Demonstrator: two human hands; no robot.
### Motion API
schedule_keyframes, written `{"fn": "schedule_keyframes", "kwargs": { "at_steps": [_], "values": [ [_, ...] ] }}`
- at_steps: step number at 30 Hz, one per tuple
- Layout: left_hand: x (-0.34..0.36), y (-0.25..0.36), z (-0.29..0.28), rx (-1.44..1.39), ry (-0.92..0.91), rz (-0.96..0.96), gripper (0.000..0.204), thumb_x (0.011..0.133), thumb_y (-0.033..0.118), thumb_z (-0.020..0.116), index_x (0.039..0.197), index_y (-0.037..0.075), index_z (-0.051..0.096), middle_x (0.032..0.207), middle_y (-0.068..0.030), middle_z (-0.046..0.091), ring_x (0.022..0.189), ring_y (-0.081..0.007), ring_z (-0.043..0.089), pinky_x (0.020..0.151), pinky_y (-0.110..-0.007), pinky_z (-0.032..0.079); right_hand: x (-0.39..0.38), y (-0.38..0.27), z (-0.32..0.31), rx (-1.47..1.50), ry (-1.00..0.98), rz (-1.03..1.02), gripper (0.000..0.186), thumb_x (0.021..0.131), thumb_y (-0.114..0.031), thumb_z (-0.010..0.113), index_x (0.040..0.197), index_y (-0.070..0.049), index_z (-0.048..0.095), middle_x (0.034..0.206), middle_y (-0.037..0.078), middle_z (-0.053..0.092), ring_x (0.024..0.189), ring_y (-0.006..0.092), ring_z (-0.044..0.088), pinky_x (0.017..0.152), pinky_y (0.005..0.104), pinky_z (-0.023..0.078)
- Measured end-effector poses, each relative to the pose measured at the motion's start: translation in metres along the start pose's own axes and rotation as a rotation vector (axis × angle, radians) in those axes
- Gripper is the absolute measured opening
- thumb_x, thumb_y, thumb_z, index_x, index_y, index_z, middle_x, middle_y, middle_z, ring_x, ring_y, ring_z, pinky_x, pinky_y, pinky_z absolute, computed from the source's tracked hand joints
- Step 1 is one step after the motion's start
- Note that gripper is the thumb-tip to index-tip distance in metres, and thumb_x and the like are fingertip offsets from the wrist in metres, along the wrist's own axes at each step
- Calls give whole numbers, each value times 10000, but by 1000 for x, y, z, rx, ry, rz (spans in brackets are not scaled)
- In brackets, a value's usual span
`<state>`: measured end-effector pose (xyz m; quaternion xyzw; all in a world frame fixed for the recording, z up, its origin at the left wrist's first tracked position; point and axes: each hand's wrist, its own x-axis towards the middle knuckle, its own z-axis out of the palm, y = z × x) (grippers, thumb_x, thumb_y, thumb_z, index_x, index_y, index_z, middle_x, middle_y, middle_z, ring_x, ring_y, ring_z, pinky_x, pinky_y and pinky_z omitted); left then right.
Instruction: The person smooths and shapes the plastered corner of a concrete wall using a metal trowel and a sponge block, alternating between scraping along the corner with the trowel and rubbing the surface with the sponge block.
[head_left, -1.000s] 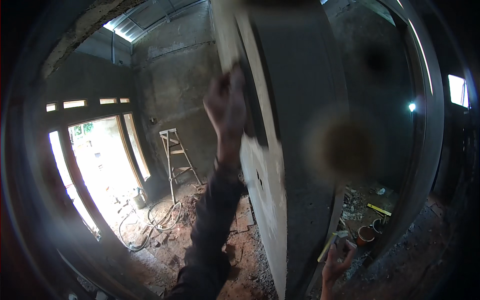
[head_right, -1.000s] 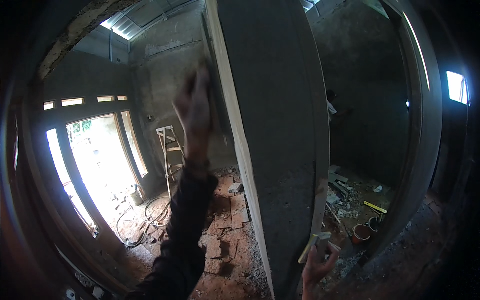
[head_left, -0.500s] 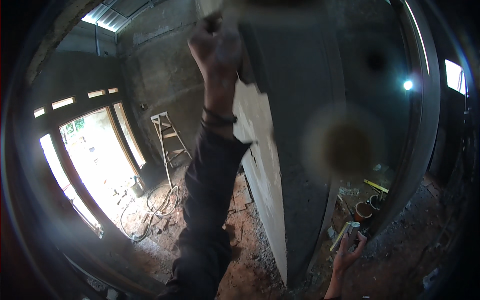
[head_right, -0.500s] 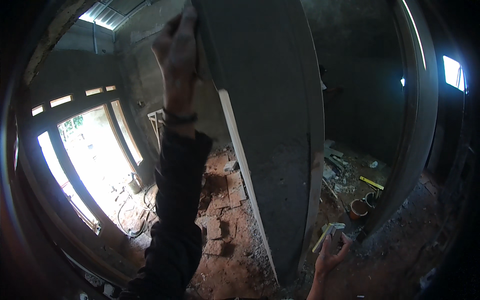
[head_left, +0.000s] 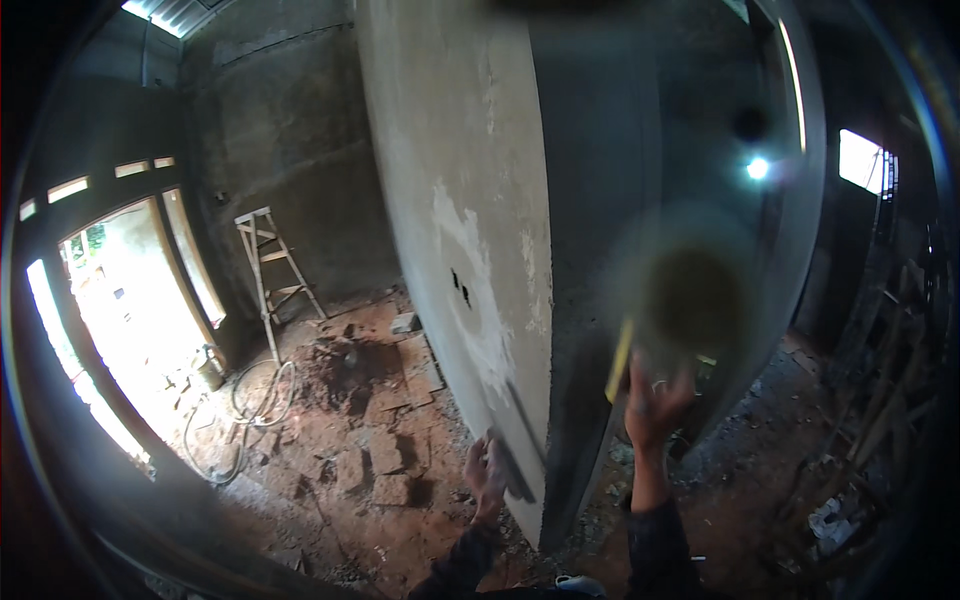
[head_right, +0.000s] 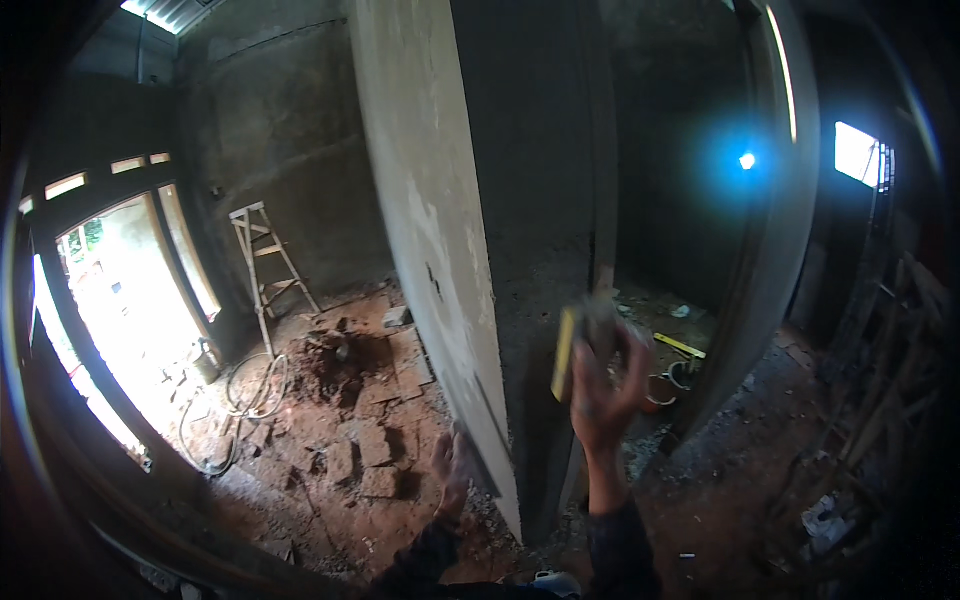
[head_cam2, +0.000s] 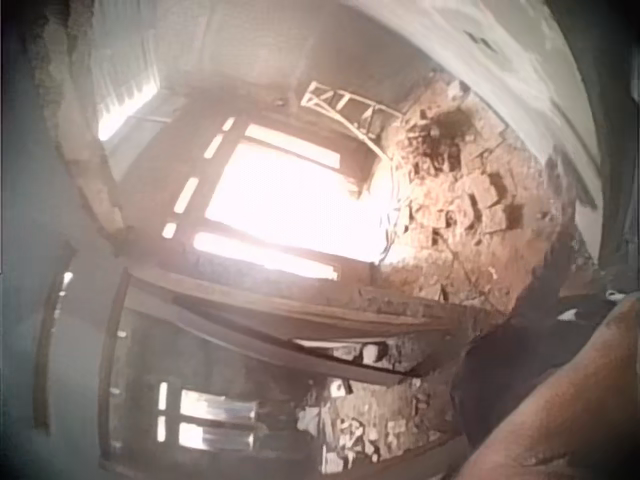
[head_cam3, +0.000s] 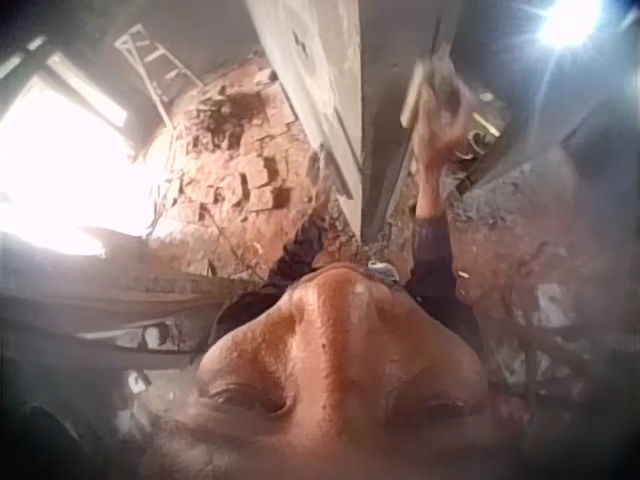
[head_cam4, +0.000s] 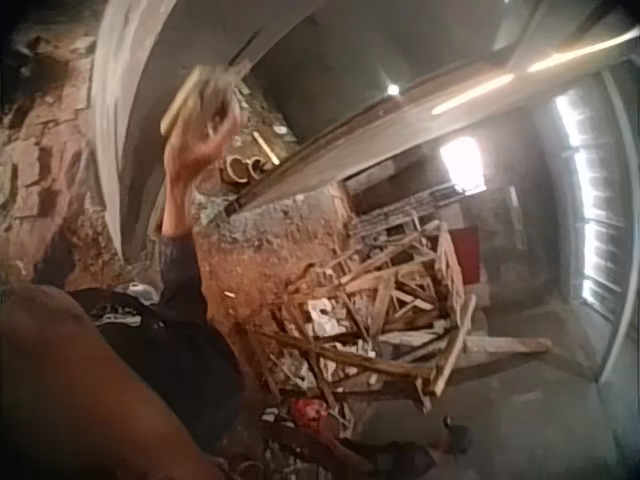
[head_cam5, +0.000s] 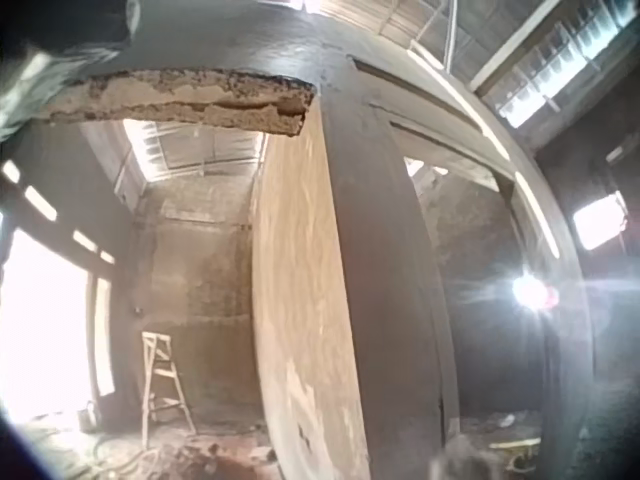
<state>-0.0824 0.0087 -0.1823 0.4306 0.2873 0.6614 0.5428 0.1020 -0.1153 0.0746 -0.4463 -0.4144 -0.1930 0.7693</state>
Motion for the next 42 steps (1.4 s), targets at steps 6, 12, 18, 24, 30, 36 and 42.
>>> {"fn": "schedule_keyframes", "kwargs": {
  "at_steps": [6, 12, 18, 24, 30, 36, 42],
  "values": [
    [-80, 35, -36, 268, 151, -37, 246, 1000, 188, 593, 1127, -22, 608, 932, -53, 643, 764, -103, 595, 674, -260, 510, 105, -53, 78, -60, 15, -384, 335, 851, -181, 756, 1095, -4, 612, 967, 102, 597, 879, 219, 605, 795, 343, 483],
    [-107, 76, -73, 234, 352, -342, 209, 1002, 170, 586, 1066, -29, 601, 897, -57, 644, 776, -122, 597, 685, -235, 485, 183, -76, 87, -259, 160, -559, 328, 880, -240, 746, 1067, 3, 629, 975, 119, 642, 867, 232, 621, 797, 354, 492],
    [-85, 68, -104, 308, 425, -285, 208, 1002, 167, 586, 1069, -30, 602, 898, -59, 646, 779, -123, 600, 689, -235, 488, 145, -67, 97, -132, 112, -447, 353, 901, -291, 732, 1082, -2, 639, 985, 121, 674, 873, 233, 636, 802, 355, 491],
    [-73, 61, -100, 330, 384, -289, 208, 1002, 163, 586, 1072, -32, 604, 898, -60, 647, 781, -124, 602, 693, -234, 491, 196, -99, 116, -118, 91, -596, 400, 864, -302, 756, 1089, 11, 652, 967, 141, 686, 874, 262, 662, 786, 370, 502],
    [-64, 70, -101, 351, 370, -291, 207, 1002, 159, 585, 1076, -33, 605, 898, -61, 649, 783, -126, 605, 697, -234, 495, 418, -198, 180, -57, 216, -945, 526, 843, -450, 695, 894, 73, 661, 862, 294, 674, 868, 393, 689, 726, 462, 517],
    [-61, 63, -108, 359, 360, -276, 207, 1001, 155, 585, 1079, -35, 607, 899, -63, 651, 785, -127, 607, 702, -234, 498, 447, -240, 189, -154, 119, -825, 502, 880, -405, 689, 971, 88, 678, 867, 229, 710, 805, 300, 688, 685, 420, 499],
    [-42, 36, -116, 301, 277, -92, 206, 1001, 151, 585, 1083, -37, 609, 899, -64, 652, 787, -129, 609, 706, -233, 501, 209, -96, 107, 17, -98, -575, 357, 876, -249, 758, 1111, -20, 618, 968, 123, 666, 862, 226, 663, 746, 359, 520]
  ]
}}
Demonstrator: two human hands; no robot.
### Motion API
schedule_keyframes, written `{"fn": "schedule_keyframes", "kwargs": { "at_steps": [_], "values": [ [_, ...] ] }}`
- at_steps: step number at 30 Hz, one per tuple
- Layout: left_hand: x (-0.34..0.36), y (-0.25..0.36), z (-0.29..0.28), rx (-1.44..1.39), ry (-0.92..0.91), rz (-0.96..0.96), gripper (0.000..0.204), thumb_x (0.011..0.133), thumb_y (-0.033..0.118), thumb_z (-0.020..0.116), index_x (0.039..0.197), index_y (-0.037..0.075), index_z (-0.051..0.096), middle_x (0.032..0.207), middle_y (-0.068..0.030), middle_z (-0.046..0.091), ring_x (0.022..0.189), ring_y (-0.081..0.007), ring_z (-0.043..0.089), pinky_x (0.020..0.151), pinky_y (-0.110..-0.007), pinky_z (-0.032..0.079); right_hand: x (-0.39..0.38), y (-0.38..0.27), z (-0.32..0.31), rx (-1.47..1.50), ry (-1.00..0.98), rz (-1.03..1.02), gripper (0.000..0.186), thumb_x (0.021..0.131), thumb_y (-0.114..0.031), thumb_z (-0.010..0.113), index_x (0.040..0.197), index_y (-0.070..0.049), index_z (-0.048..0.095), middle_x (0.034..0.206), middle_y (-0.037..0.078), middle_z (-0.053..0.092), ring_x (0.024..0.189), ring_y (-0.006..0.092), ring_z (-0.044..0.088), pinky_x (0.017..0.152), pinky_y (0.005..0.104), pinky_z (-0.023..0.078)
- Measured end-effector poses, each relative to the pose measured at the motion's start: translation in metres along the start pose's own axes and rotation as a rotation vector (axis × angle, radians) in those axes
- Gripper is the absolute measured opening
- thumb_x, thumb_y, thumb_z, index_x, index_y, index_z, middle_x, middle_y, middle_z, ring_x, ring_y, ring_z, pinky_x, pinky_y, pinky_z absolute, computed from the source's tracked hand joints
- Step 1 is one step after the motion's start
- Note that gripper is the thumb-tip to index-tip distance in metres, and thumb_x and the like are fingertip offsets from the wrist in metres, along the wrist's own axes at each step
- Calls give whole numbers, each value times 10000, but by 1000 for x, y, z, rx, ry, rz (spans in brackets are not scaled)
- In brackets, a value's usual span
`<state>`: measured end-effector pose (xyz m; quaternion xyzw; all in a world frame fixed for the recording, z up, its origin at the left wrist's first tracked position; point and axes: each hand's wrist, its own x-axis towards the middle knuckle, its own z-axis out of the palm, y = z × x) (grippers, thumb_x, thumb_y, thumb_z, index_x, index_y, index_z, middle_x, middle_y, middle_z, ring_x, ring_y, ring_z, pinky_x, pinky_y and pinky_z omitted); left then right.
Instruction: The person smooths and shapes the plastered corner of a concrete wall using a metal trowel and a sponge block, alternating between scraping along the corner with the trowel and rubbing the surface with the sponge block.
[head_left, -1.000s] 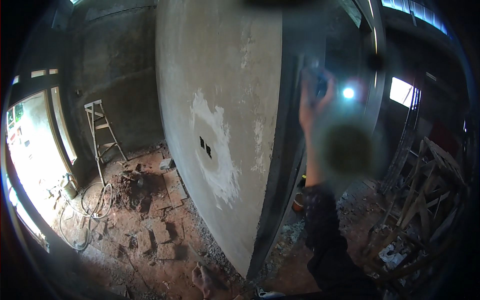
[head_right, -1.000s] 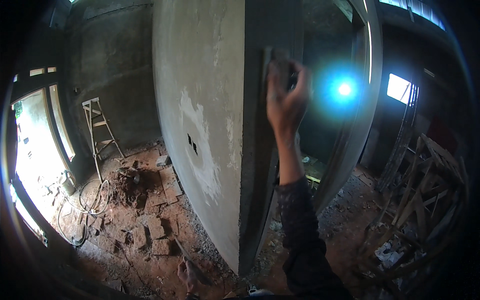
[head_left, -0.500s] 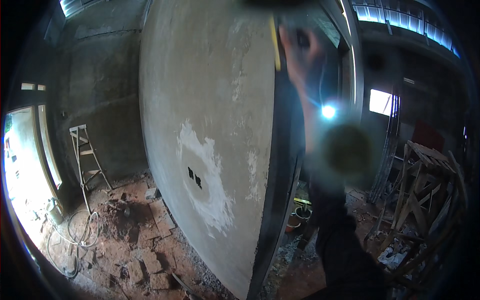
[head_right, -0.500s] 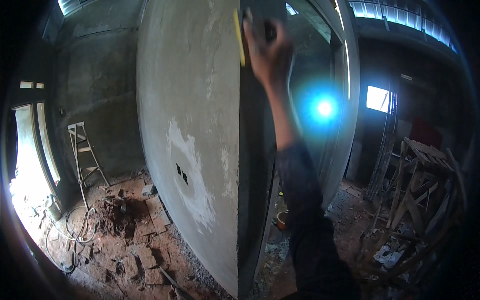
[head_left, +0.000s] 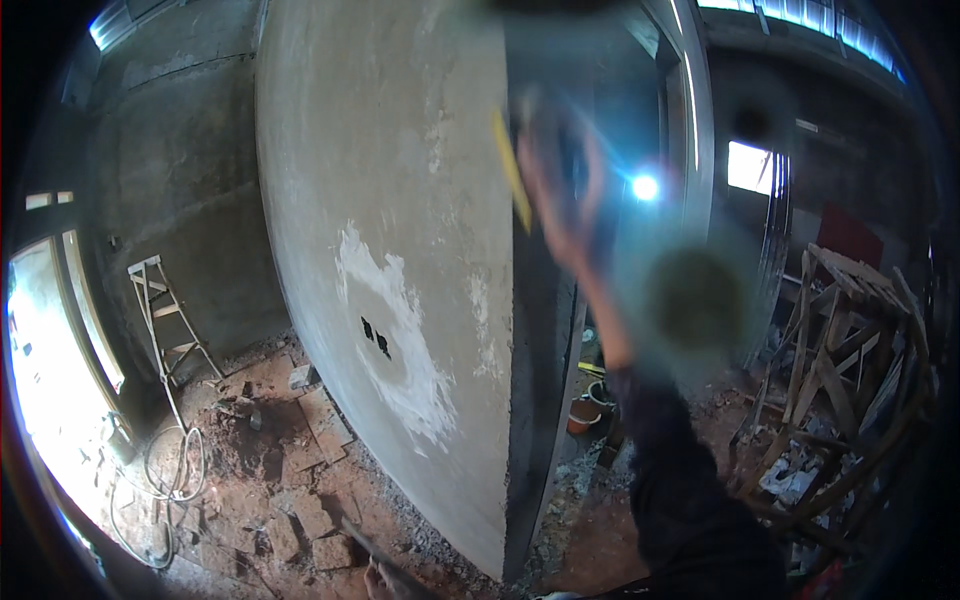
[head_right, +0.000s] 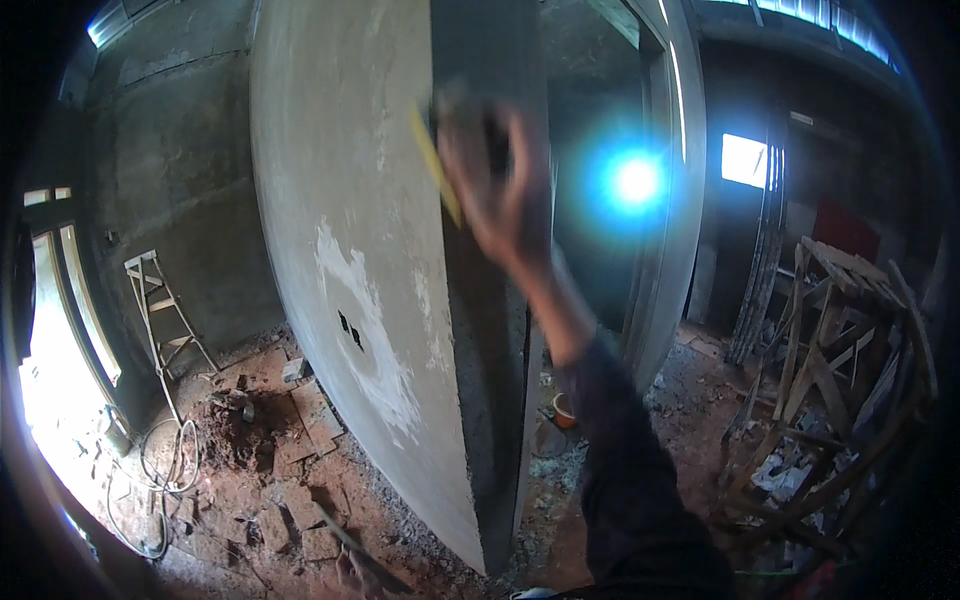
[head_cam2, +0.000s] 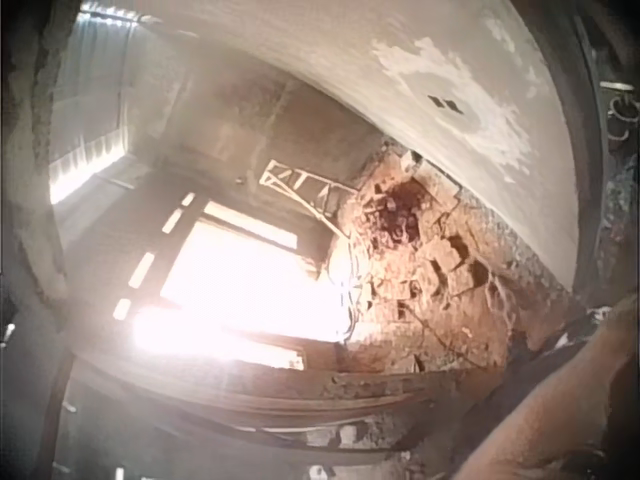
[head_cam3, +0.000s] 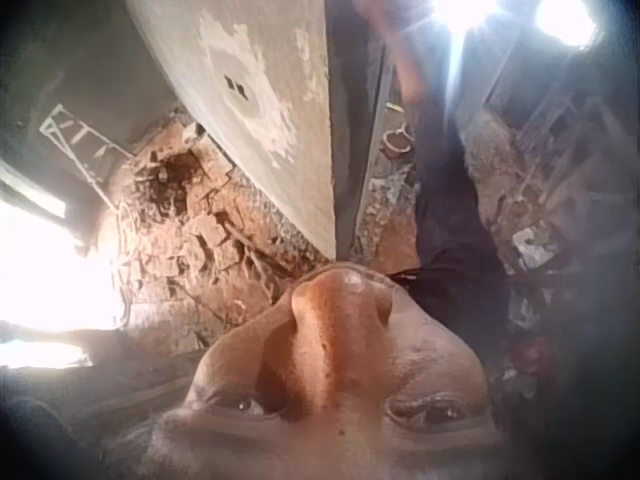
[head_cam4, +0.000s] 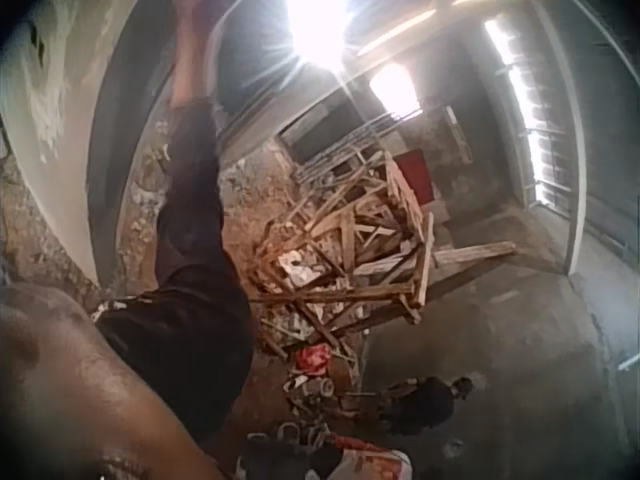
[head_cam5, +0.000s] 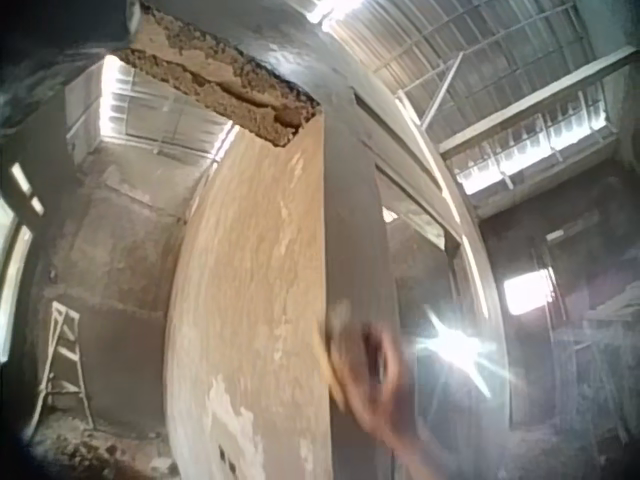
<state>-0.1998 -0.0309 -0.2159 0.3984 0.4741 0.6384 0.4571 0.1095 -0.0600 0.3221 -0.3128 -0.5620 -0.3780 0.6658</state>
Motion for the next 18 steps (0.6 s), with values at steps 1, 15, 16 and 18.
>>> {"fn": "schedule_keyframes", "kwargs": {
  "at_steps": [1, 15, 16, 18],
  "values": [
    [13, 2, -1, -29, 7, 97, 206, 1001, 151, 585, 1083, -37, 609, 899, -64, 652, 787, -129, 610, 706, -233, 502, -60, 1, -2, -55, 3, -104, 388, 867, -219, 769, 1156, -21, 601, 1036, 128, 645, 880, 224, 655, 735, 360, 519],
    [64, 587, 275, -413, -280, 1210, 456, 884, 323, 745, 1126, -61, 692, 993, -110, 726, 904, -123, 641, 812, -256, 506, -442, -79, -194, -462, 58, 1037, 308, 900, -130, 653, 1139, 17, 527, 1074, 139, 555, 1035, 246, 527, 934, 391, 413],
    [76, 622, 291, -413, -283, 1283, 448, 881, 334, 733, 1098, -57, 704, 959, -112, 734, 869, -136, 654, 796, -272, 518, -442, -82, -198, -450, 51, 1039, 308, 900, -130, 653, 1139, 17, 527, 1074, 139, 555, 1035, 246, 527, 934, 391, 413],
    [87, 675, 314, -472, -376, 1285, 423, 831, 347, 729, 1042, -20, 730, 915, -139, 746, 824, -205, 698, 784, -312, 533, -438, -89, -207, -484, 135, 1136, 506, 929, -365, 684, 1264, -3, 571, 1220, 233, 615, 1100, 376, 598, 931, 469, 486]
  ]
}}
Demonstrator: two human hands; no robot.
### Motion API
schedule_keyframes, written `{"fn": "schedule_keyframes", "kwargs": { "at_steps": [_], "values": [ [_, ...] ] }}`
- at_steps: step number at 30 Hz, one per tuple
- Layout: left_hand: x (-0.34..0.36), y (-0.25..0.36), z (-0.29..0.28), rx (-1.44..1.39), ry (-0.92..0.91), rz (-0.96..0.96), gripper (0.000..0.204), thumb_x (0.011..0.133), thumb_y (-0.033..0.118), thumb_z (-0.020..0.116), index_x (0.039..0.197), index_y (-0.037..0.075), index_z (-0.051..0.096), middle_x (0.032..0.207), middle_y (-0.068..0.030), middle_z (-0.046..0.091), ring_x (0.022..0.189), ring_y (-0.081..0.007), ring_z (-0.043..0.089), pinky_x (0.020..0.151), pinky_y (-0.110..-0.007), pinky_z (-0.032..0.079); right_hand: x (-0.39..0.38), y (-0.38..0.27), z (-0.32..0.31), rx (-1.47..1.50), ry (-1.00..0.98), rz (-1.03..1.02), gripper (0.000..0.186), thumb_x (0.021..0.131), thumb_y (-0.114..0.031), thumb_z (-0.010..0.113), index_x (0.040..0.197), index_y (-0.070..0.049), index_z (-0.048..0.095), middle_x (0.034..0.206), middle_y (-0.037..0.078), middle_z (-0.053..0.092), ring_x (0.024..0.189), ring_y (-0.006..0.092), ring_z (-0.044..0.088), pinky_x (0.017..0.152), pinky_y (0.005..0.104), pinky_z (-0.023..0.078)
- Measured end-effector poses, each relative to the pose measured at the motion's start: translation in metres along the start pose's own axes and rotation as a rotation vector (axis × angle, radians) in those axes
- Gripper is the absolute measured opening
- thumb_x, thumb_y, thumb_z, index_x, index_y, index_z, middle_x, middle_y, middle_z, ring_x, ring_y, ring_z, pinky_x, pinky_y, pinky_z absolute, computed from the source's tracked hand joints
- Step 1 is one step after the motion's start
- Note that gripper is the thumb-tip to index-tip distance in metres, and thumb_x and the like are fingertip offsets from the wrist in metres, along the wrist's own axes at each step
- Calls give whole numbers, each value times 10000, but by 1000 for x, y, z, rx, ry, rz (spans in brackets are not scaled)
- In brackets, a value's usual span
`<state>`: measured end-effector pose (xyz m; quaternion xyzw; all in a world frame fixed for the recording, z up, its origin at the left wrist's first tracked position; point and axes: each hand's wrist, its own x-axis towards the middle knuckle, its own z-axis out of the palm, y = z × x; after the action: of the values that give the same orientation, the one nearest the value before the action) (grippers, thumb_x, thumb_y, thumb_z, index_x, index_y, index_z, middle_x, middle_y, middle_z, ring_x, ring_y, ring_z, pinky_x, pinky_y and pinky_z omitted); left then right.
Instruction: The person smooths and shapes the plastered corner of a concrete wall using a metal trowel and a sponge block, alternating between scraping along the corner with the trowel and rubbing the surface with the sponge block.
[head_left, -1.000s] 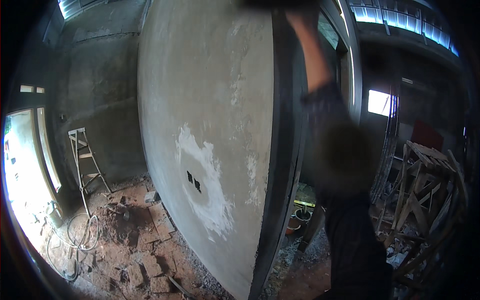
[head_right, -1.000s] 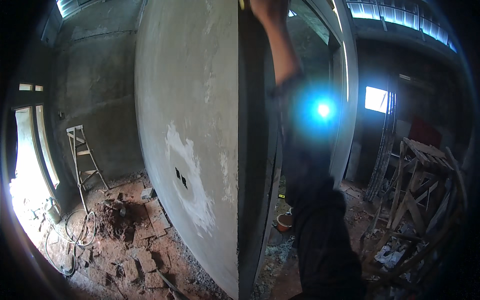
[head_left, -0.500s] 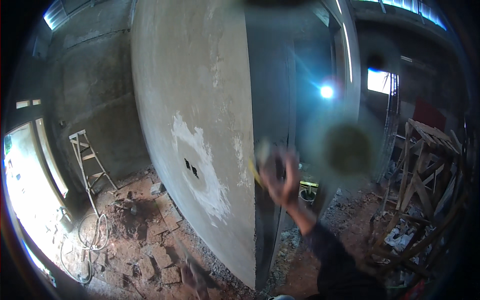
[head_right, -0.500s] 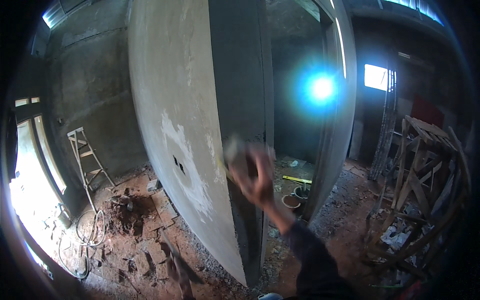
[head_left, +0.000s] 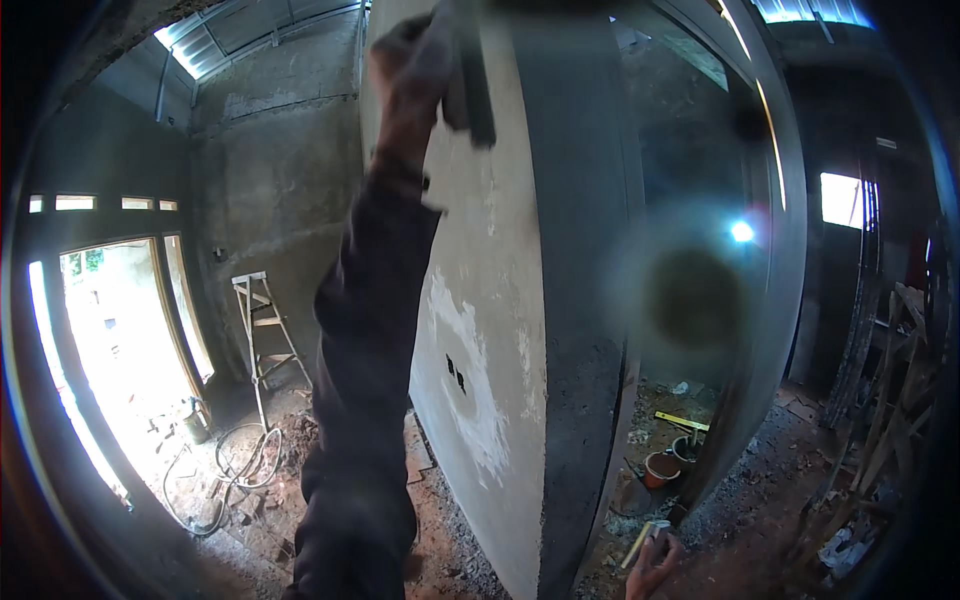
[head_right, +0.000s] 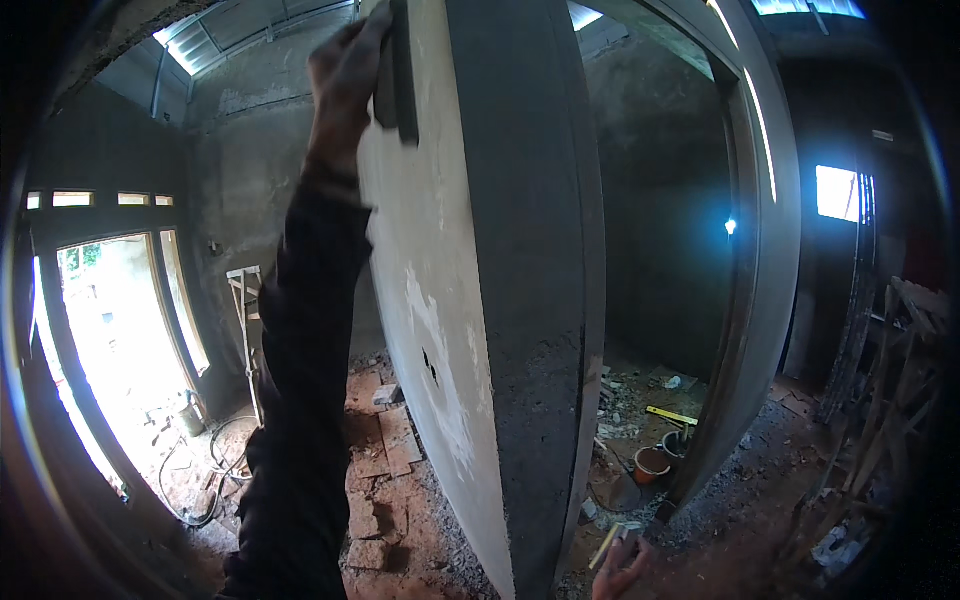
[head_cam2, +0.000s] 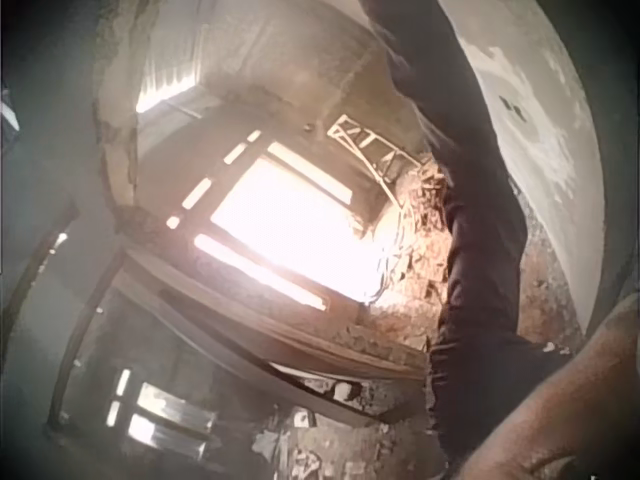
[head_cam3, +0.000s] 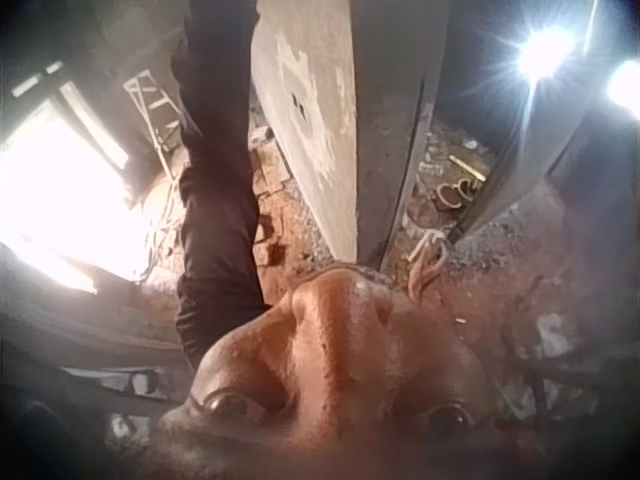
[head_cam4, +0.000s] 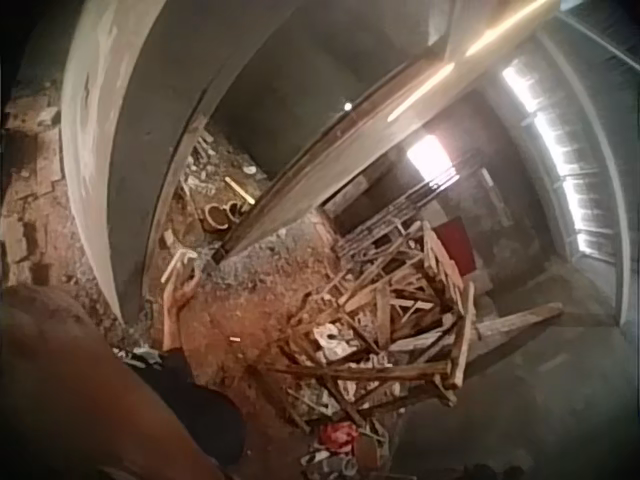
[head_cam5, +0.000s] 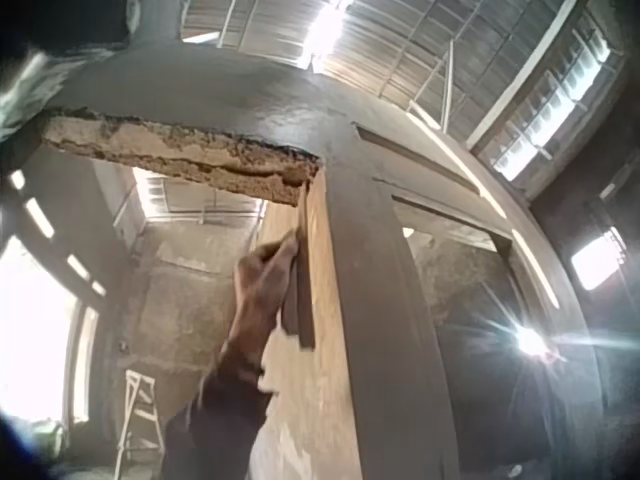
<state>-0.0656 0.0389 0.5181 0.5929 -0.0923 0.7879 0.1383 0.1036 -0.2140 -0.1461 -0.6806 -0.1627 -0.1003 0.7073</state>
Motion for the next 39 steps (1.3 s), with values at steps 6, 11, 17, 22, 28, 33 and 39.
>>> {"fn": "schedule_keyframes", "kwargs": {
  "at_steps": [6, 11, 17, 22, 28, 33, 39],
  "values": [
    [4, 41, 54, 136, -59, -113, 435, 914, 312, 676, 1130, -65, 681, 976, -141, 714, 854, -225, 671, 758, -330, 535, 18, 54, -19, -192, 102, -38, 402, 916, -267, 674, 1185, 7, 555, 1119, 195, 586, 1044, 338, 569, 910, 437, 457],
    [5, -5, 52, 106, 8, -76, 408, 909, 307, 690, 1054, -74, 684, 937, -118, 702, 822, -206, 655, 745, -322, 517, 5, 25, -26, -146, 5, 51, 509, 932, -393, 672, 1255, -8, 585, 1190, 242, 626, 1076, 393, 600, 935, 450, 479],
    [-122, -8, 16, 374, 85, -82, 481, 866, 408, 736, 1063, -30, 718, 921, -119, 727, 881, -186, 670, 794, -330, 516, 2, 70, -25, -137, 21, -102, 320, 904, -149, 669, 1137, 17, 524, 1069, 143, 553, 1018, 250, 531, 908, 391, 426],
    [-305, -12, -42, 320, 25, -399, 317, 900, 273, 750, 1043, -6, 706, 814, 26, 623, 732, -38, 499, 640, -214, 430, -3, 52, -28, -65, -84, 1, 321, 892, -146, 683, 1131, 3, 528, 1058, 146, 556, 1007, 278, 547, 884, 409, 445],
    [-226, -4, -48, 109, 101, -212, 275, 930, 263, 724, 955, -9, 695, 792, 16, 619, 735, -50, 524, 653, -208, 432, -14, 70, -31, -69, -66, 10, 339, 882, -146, 698, 1153, -7, 547, 1104, 136, 577, 1037, 265, 551, 916, 401, 438],
    [-116, -6, -11, 389, -88, 272, 411, 803, 319, 775, 966, -43, 671, 757, -82, 669, 602, -185, 591, 593, -342, 487, -22, 51, -36, -67, -17, -34, 361, 907, -203, 698, 1170, 3, 561, 1107, 117, 581, 1034, 235, 545, 893, 372, 439],
    [-169, 10, 7, 240, 38, -134, 416, 893, 322, 730, 1078, -49, 698, 930, -104, 712, 836, -170, 641, 769, -297, 513, -25, 52, -44, -71, 9, 49, 357, 915, -179, 694, 1192, 5, 566, 1147, 116, 603, 1057, 223, 550, 919, 358, 432]
  ]
}}
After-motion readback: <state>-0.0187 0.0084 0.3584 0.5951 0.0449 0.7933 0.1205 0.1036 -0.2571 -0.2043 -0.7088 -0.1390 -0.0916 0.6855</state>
